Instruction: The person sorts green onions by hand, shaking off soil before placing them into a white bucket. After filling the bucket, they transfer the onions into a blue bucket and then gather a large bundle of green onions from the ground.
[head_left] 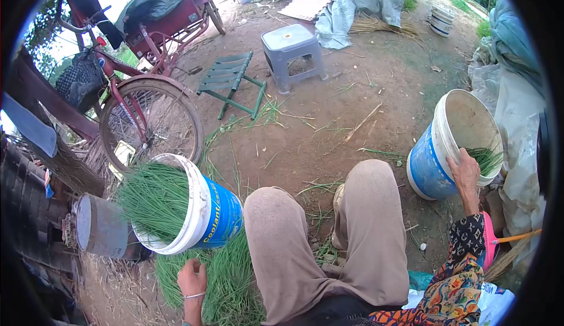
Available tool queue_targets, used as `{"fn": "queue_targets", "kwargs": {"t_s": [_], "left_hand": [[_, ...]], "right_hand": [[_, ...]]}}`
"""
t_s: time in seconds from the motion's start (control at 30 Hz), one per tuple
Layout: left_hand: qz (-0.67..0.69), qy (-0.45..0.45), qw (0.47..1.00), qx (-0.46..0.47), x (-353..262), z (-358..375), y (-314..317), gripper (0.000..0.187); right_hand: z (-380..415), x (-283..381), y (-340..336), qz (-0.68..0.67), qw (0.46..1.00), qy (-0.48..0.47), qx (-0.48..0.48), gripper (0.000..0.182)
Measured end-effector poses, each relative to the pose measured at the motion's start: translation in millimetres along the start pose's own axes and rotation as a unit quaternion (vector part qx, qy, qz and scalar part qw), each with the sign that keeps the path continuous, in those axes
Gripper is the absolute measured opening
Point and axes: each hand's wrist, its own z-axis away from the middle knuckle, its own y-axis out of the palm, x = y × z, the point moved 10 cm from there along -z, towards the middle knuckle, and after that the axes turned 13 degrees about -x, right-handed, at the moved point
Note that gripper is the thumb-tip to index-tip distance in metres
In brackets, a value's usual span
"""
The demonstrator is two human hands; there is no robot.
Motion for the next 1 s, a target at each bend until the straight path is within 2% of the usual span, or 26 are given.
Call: {"fn": "queue_targets", "kwargs": {"t_s": [0.07,0.1,0.2,0.27,0.33,0.4,0.47,0.5,0.53,0.67,0.73,0.77,0.8,0.83,0.87,0.9,0.93,1.0], "left_hand": [[0.16,0.095,0.98,-0.071,-95,-29,-30,0.018],[0.214,0.125,0.966,-0.07,-145,-38,-44,0.019],[0.342,0.253,0.905,0.007,-298,-48,-68,0.024],[0.37,0.342,0.86,0.079,-394,-37,-69,0.026],[0.365,0.401,0.806,0.236,-475,-16,-44,0.031],[0.328,0.484,0.768,0.263,-548,11,-19,0.047],[0.277,0.59,0.736,0.183,-604,34,24,0.069],[0.267,0.604,0.737,0.143,-626,41,52,0.079],[0.256,0.616,0.738,0.102,-645,49,75,0.09],[0.259,0.578,0.72,0.283,-678,83,151,0.072],[0.249,0.545,0.697,0.394,-676,93,167,0.058],[0.234,0.555,0.714,0.357,-674,93,166,0.044],[0.253,0.558,0.701,0.364,-668,96,168,0.049],[0.273,0.561,0.688,0.371,-663,97,170,0.055],[0.295,0.563,0.674,0.376,-662,97,170,0.061],[0.264,0.557,0.689,0.381,-661,97,167,0.059],[0.268,0.56,0.684,0.383,-660,98,165,0.059],[0.282,0.566,0.671,0.387,-659,101,162,0.059]], "right_hand": [[9,6,-7,-0.021,1.0,0.006,-0.003,0.034],[15,9,-8,-0.03,1.0,0.0,-0.008,0.033],[36,19,-24,-0.055,0.997,-0.029,-0.047,0.031],[52,21,-28,-0.056,0.996,-0.045,-0.056,0.031],[70,31,-40,-0.067,0.994,-0.056,-0.059,0.03],[87,37,-43,-0.066,0.993,-0.068,-0.07,0.029],[98,41,-44,-0.063,0.993,-0.076,-0.067,0.029],[102,40,-44,-0.071,0.993,-0.072,-0.066,0.029],[105,39,-44,-0.079,0.992,-0.071,-0.064,0.028],[117,42,-47,-0.116,0.99,-0.07,-0.046,0.027],[122,44,-40,-0.182,0.981,-0.055,0.039,0.02],[122,41,-33,-0.225,0.968,-0.055,0.092,0.02],[121,41,-30,-0.265,0.952,-0.054,0.142,0.02],[118,36,-11,-0.241,0.913,-0.04,0.327,0.025],[102,27,-3,-0.24,0.925,-0.043,0.293,0.025],[89,20,8,-0.239,0.935,-0.047,0.259,0.028],[79,12,26,-0.163,0.947,-0.091,0.261,0.037],[75,-15,83,-0.032,0.928,-0.158,0.337,0.062]]}}
